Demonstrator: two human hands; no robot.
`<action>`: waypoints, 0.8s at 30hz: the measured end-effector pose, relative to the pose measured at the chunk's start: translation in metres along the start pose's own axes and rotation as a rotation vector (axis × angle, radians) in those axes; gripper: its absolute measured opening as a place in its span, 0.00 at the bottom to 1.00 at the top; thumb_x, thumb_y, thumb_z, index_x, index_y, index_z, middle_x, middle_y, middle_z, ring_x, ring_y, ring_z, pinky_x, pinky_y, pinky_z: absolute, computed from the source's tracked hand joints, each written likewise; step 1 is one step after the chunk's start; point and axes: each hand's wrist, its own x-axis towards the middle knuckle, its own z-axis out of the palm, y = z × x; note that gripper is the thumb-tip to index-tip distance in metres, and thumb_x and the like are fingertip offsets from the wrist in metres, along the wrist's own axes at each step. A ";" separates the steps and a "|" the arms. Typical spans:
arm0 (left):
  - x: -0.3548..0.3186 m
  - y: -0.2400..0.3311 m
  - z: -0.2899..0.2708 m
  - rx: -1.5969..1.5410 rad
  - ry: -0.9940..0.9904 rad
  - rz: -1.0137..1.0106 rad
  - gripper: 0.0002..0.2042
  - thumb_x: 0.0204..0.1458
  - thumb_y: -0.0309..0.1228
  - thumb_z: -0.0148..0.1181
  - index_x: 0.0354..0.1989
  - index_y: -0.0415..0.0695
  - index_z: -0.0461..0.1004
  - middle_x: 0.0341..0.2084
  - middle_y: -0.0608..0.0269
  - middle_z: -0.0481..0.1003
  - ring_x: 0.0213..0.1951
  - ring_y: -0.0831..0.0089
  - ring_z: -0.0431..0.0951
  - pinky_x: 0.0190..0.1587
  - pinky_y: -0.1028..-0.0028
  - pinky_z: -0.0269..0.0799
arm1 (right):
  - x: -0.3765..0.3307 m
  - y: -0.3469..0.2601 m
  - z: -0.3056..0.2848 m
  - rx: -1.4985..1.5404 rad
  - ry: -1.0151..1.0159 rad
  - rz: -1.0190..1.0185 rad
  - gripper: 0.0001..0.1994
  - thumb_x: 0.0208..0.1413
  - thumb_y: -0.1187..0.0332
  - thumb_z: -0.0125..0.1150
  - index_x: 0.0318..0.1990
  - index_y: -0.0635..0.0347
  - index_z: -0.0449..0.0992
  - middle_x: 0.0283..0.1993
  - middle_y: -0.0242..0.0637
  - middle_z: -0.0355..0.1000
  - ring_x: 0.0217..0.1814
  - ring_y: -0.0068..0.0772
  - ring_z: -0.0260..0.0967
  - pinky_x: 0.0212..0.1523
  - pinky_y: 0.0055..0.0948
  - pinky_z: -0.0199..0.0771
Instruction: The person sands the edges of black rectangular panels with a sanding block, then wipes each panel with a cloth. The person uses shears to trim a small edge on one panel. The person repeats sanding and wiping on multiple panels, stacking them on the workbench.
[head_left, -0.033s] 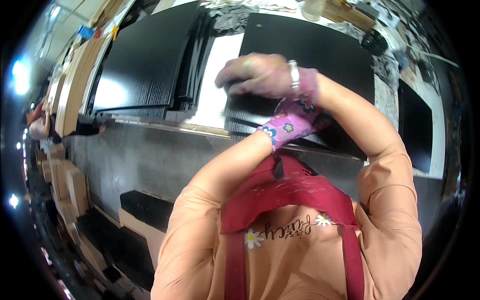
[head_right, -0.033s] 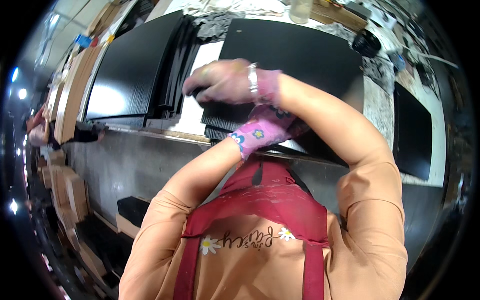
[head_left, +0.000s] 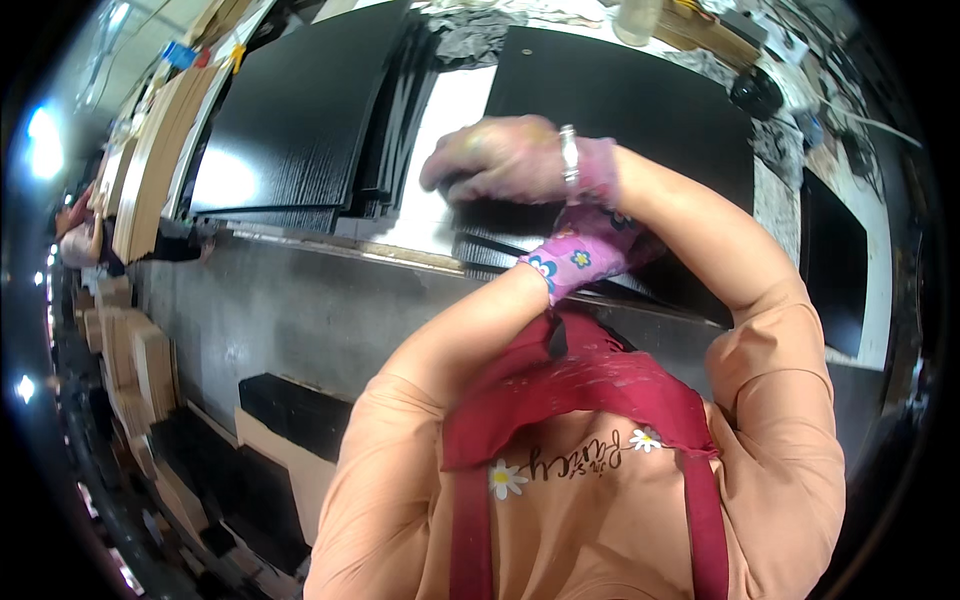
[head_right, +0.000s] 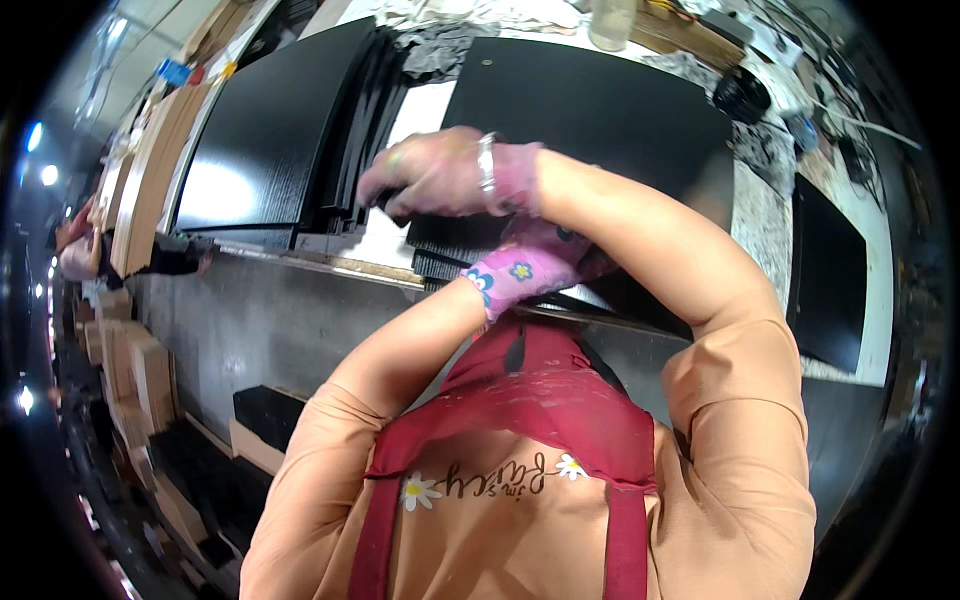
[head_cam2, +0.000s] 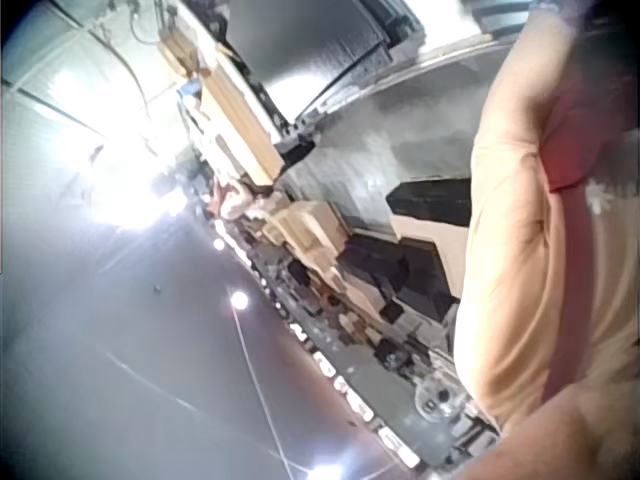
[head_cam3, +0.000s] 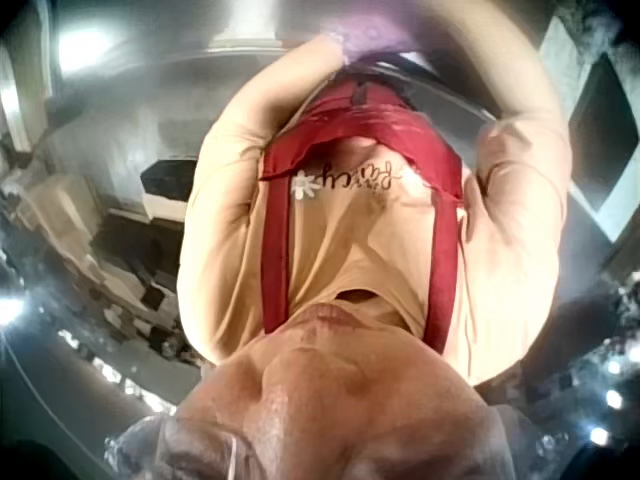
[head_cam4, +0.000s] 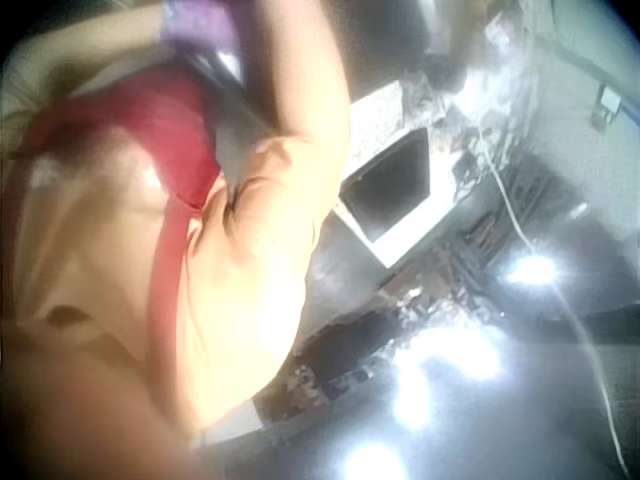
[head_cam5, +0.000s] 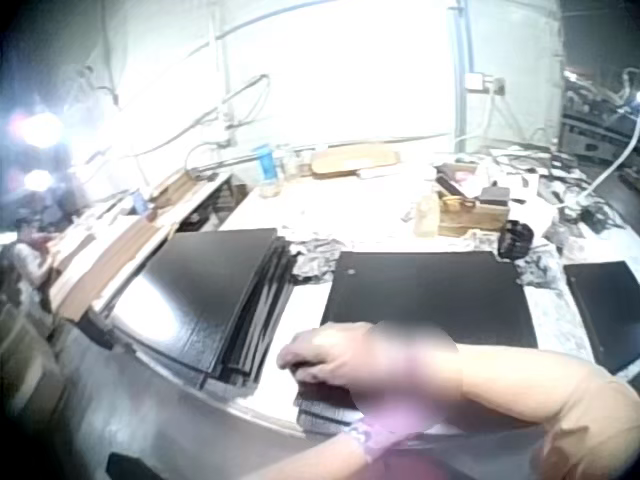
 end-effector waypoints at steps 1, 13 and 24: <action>-0.002 -0.004 0.015 -0.040 0.097 -0.013 0.30 0.57 0.53 0.50 0.63 0.47 0.63 0.61 0.51 0.65 0.62 0.55 0.65 0.63 0.59 0.60 | 0.012 -0.002 0.008 -0.045 -0.062 -0.037 0.14 0.52 0.71 0.61 0.48 0.56 0.77 0.45 0.36 0.75 0.49 0.37 0.73 0.51 0.31 0.71; 0.004 0.001 0.002 0.009 0.027 -0.066 0.32 0.54 0.56 0.51 0.66 0.57 0.61 0.67 0.52 0.56 0.66 0.49 0.57 0.66 0.55 0.53 | 0.060 0.013 0.014 -0.343 -0.385 -0.206 0.10 0.48 0.72 0.62 0.40 0.55 0.78 0.37 0.38 0.74 0.44 0.44 0.73 0.43 0.38 0.72; 0.002 -0.002 0.013 0.013 0.053 -0.048 0.32 0.54 0.55 0.52 0.65 0.53 0.62 0.65 0.52 0.59 0.65 0.51 0.59 0.66 0.56 0.54 | 0.063 0.024 0.021 -0.195 -0.339 -0.331 0.08 0.48 0.72 0.59 0.37 0.57 0.77 0.36 0.40 0.73 0.41 0.45 0.72 0.42 0.37 0.72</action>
